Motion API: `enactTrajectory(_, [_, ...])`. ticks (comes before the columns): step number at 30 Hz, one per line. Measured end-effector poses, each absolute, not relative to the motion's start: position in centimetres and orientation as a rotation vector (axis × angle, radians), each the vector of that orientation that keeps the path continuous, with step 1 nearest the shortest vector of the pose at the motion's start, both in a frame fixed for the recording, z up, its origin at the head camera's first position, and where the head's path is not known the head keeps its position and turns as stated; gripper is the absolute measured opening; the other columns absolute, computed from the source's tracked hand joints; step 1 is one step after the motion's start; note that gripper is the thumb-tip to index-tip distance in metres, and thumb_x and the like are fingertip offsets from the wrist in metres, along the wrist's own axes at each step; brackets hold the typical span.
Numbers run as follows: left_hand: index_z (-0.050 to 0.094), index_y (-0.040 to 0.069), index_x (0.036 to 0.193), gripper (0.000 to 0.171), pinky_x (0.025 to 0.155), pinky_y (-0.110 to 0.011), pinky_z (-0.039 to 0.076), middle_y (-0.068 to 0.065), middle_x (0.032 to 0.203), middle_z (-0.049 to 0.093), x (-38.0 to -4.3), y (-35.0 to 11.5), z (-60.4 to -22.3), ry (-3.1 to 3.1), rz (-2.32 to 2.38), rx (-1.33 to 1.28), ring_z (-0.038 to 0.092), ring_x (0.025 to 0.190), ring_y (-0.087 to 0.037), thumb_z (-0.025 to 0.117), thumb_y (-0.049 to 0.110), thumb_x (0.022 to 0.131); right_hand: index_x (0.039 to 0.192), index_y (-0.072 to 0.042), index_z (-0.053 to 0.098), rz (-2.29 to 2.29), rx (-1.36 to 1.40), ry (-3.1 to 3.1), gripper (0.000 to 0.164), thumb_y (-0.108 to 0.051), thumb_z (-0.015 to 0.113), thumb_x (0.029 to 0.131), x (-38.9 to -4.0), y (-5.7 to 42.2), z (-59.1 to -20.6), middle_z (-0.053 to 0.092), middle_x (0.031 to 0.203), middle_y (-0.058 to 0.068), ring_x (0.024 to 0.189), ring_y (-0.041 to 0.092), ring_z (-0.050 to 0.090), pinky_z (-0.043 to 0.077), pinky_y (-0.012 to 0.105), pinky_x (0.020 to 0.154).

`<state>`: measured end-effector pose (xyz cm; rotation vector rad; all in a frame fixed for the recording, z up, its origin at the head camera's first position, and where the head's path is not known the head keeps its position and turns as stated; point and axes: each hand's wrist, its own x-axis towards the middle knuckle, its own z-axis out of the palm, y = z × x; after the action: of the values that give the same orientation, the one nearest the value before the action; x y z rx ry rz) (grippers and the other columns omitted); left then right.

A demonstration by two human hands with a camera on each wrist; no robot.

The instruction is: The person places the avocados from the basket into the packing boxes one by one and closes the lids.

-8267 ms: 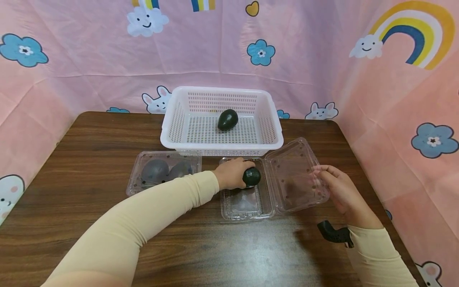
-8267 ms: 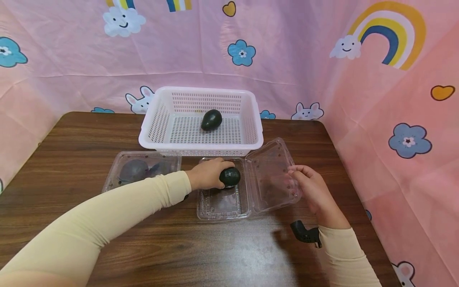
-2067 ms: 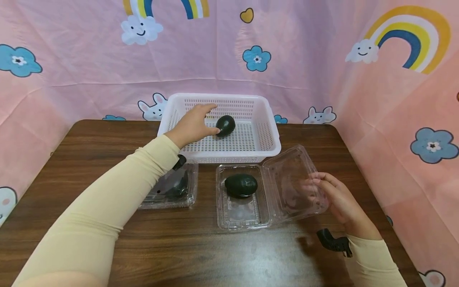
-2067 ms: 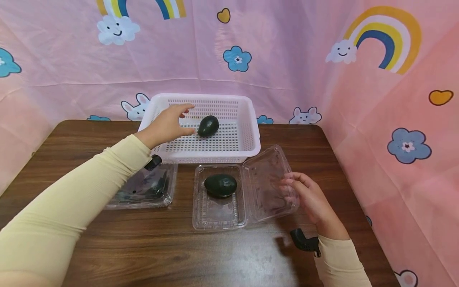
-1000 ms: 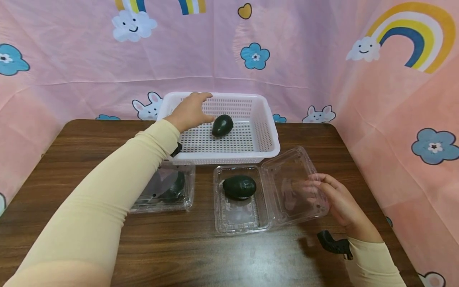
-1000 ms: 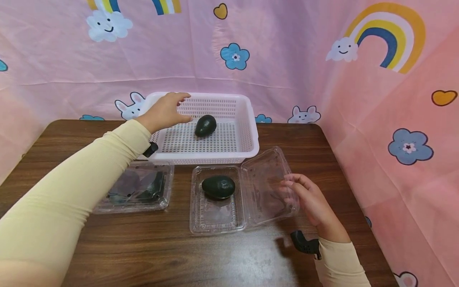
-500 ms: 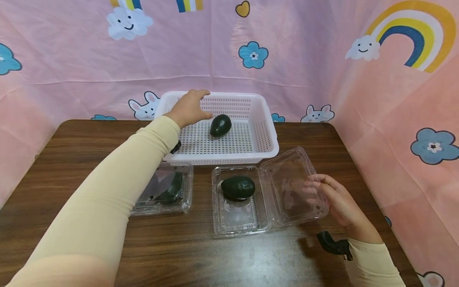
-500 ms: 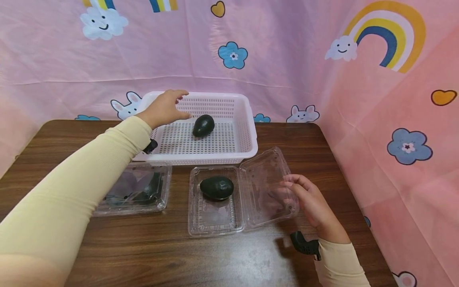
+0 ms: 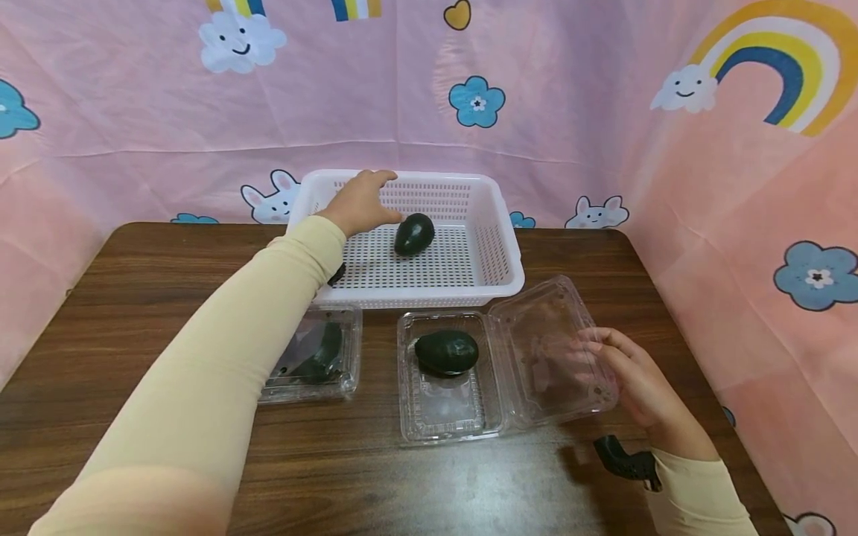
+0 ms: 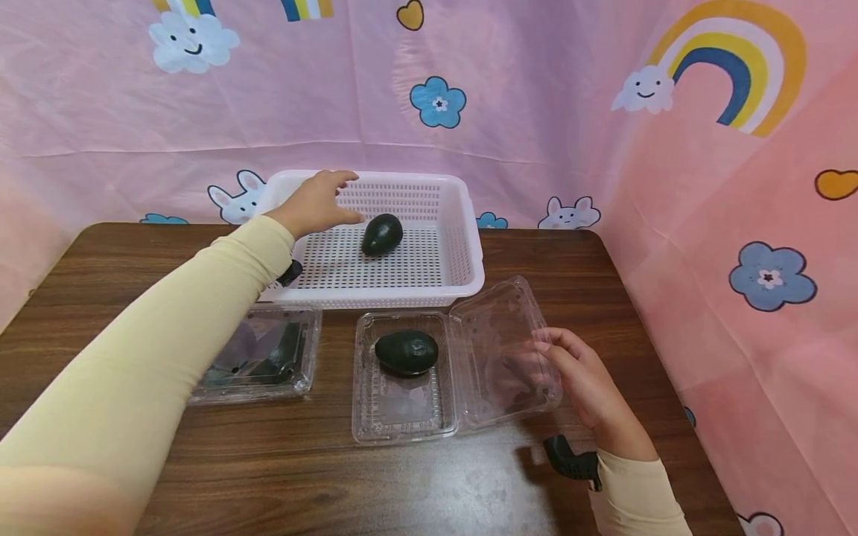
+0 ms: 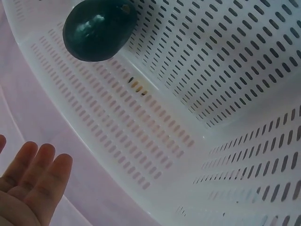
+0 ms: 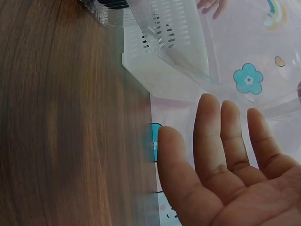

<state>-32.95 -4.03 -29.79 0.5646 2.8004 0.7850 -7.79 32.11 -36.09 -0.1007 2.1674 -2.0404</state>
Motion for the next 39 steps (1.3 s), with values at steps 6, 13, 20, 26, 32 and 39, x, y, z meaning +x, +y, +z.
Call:
enactTrajectory(6, [0.028,0.008,0.152,0.076,0.110,-0.049,0.031,-0.022,0.152,0.029,-33.4,-3.5,-30.0,2.773,0.804,0.547,0.032,0.138,-0.037,0.068,0.025,0.090,0.116,-0.013,0.055,-2.065,-0.110,2.147,0.020,-0.011,0.039,0.104,-7.8,32.1,-36.3,0.064,0.113,-0.005,0.102,0.008,0.064,0.055,0.028,0.081])
enactTrajectory(13, [0.029,0.006,0.152,0.077,0.112,-0.048,0.029,-0.024,0.151,0.029,-34.0,-3.0,-30.5,2.779,0.784,0.557,0.031,0.138,-0.037,0.069,0.025,0.088,0.116,-0.013,0.056,-2.073,-0.085,2.157,0.020,-0.010,0.040,0.103,-7.9,32.2,-36.4,0.063,0.112,-0.003,0.101,0.010,0.064,0.056,0.028,0.080])
enactTrajectory(20, [0.029,0.007,0.152,0.078,0.113,-0.046,0.027,-0.022,0.152,0.029,-34.6,-2.5,-30.8,2.776,0.771,0.540,0.029,0.140,-0.036,0.070,0.024,0.088,0.116,-0.012,0.055,-2.057,-0.088,2.170,0.020,-0.009,0.040,0.103,-7.8,32.4,-36.5,0.061,0.114,-0.004,0.102,0.009,0.063,0.055,0.028,0.080])
enactTrajectory(26, [0.028,0.004,0.151,0.078,0.114,-0.047,0.026,-0.023,0.152,0.029,-35.0,-2.1,-31.3,2.760,0.744,0.557,0.028,0.140,-0.037,0.069,0.024,0.088,0.117,-0.012,0.055,-2.054,-0.097,2.166,0.021,-0.009,0.039,0.103,-7.9,32.5,-36.5,0.061,0.116,-0.003,0.103,0.010,0.064,0.055,0.028,0.080])
enactTrajectory(32, [0.031,0.003,0.150,0.077,0.113,-0.047,0.027,-0.021,0.152,0.032,-35.6,-1.7,-32.3,2.746,0.755,0.578,0.029,0.140,-0.037,0.071,0.023,0.087,0.115,-0.015,0.056,-2.050,-0.064,2.161,0.020,-0.010,0.041,0.103,-7.9,32.5,-36.5,0.064,0.113,-0.005,0.099,0.009,0.065,0.055,0.028,0.078])
enactTrajectory(39, [0.032,0.003,0.150,0.078,0.114,-0.047,0.024,-0.019,0.153,0.031,-36.0,-1.2,-33.3,2.728,0.757,0.589,0.027,0.141,-0.036,0.072,0.022,0.086,0.115,-0.016,0.057,-2.057,-0.041,2.165,0.020,-0.009,0.042,0.103,-7.9,32.5,-36.6,0.063,0.112,-0.004,0.098,0.009,0.065,0.055,0.027,0.078])
